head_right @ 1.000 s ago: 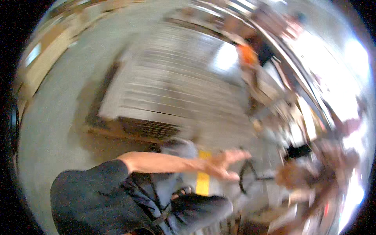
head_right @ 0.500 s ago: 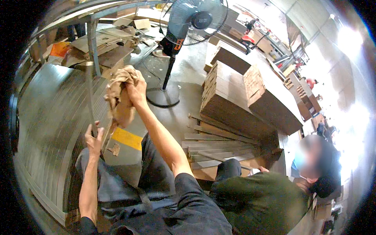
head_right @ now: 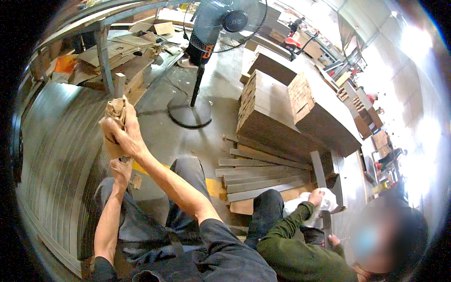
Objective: The person wipes long metal strips with a cloth, cleaning them one by one, and then places each strip onto a stack on a wooden pallet.
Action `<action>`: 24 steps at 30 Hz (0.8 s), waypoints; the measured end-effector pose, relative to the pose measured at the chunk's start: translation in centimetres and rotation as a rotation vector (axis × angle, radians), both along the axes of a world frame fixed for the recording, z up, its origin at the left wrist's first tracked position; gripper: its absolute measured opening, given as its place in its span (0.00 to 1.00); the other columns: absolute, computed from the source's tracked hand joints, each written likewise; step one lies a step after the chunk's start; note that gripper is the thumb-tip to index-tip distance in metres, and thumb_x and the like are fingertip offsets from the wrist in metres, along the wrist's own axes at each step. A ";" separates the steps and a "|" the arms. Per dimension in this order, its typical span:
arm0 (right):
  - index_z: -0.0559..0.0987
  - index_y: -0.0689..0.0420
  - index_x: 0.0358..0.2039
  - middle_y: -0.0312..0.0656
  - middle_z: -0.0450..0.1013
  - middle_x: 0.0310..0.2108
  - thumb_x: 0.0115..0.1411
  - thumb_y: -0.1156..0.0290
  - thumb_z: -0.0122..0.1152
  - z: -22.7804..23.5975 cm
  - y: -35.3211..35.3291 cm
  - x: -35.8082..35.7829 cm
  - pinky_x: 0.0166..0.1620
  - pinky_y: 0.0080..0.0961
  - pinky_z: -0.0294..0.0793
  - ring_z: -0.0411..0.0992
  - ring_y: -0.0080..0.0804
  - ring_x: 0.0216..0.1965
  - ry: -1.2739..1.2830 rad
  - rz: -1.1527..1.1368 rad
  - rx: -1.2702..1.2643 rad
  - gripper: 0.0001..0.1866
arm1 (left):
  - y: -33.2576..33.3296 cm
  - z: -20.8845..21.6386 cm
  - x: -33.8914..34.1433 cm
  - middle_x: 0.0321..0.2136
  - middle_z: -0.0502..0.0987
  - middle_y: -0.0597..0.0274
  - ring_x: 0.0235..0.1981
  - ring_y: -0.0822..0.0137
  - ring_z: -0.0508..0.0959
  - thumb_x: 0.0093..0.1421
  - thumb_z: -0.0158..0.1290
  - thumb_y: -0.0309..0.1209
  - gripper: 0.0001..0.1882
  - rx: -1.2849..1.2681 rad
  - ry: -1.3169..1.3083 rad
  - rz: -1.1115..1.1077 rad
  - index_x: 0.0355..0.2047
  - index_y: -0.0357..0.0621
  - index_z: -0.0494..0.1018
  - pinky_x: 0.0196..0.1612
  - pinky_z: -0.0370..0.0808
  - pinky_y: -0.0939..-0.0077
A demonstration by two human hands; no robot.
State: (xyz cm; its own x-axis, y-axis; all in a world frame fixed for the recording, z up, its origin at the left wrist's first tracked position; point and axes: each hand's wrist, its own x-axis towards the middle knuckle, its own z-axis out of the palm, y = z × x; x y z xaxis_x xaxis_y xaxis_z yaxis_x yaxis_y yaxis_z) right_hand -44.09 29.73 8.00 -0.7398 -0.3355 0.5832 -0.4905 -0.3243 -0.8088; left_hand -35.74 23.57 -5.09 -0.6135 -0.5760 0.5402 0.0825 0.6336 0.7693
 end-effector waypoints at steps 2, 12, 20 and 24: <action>0.71 0.60 0.46 0.41 0.74 0.40 0.57 0.69 0.60 1.2 -0.3 -1.0 0.47 0.26 0.71 0.71 0.27 0.41 -0.075 -0.012 0.028 0.17 | 0.2 0.2 0.4 0.28 0.76 0.43 0.33 0.44 0.78 0.54 0.57 0.21 0.13 0.047 -0.079 -0.019 0.38 0.34 0.67 0.36 0.74 0.60; 0.74 0.63 0.33 0.42 0.75 0.28 0.55 0.68 0.63 -4.7 0.1 0.9 0.39 0.30 0.73 0.72 0.28 0.32 -0.124 -0.176 0.157 0.12 | 1.5 -1.7 1.4 0.46 0.70 0.53 0.47 0.57 0.72 0.53 0.58 0.23 0.28 0.163 0.089 -0.308 0.54 0.37 0.61 0.49 0.69 0.69; 0.71 0.60 0.32 0.34 0.71 0.29 0.54 0.75 0.62 -1.7 2.5 -0.3 0.38 0.24 0.71 0.68 0.21 0.33 -0.253 -0.082 -0.002 0.09 | 1.8 -2.8 1.3 0.40 0.76 0.46 0.41 0.50 0.77 0.54 0.58 0.25 0.26 -0.097 -0.128 -0.152 0.52 0.38 0.62 0.45 0.73 0.63; 0.70 0.63 0.52 0.44 0.75 0.40 0.54 0.69 0.64 5.1 3.9 -4.8 0.47 0.25 0.72 0.73 0.29 0.41 -0.208 -0.041 -0.058 0.25 | 3.2 -1.6 2.3 0.36 0.77 0.42 0.39 0.41 0.77 0.54 0.56 0.24 0.21 -0.054 -0.272 -0.067 0.47 0.35 0.65 0.41 0.74 0.55</action>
State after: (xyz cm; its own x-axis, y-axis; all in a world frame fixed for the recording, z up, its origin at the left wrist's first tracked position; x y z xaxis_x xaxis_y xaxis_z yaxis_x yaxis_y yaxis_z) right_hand -48.93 33.60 13.09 -0.8584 -0.2729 0.4343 -0.3292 -0.3561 -0.8745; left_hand -33.41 26.79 -6.69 -0.7759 -0.5040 0.3793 -0.0791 0.6744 0.7341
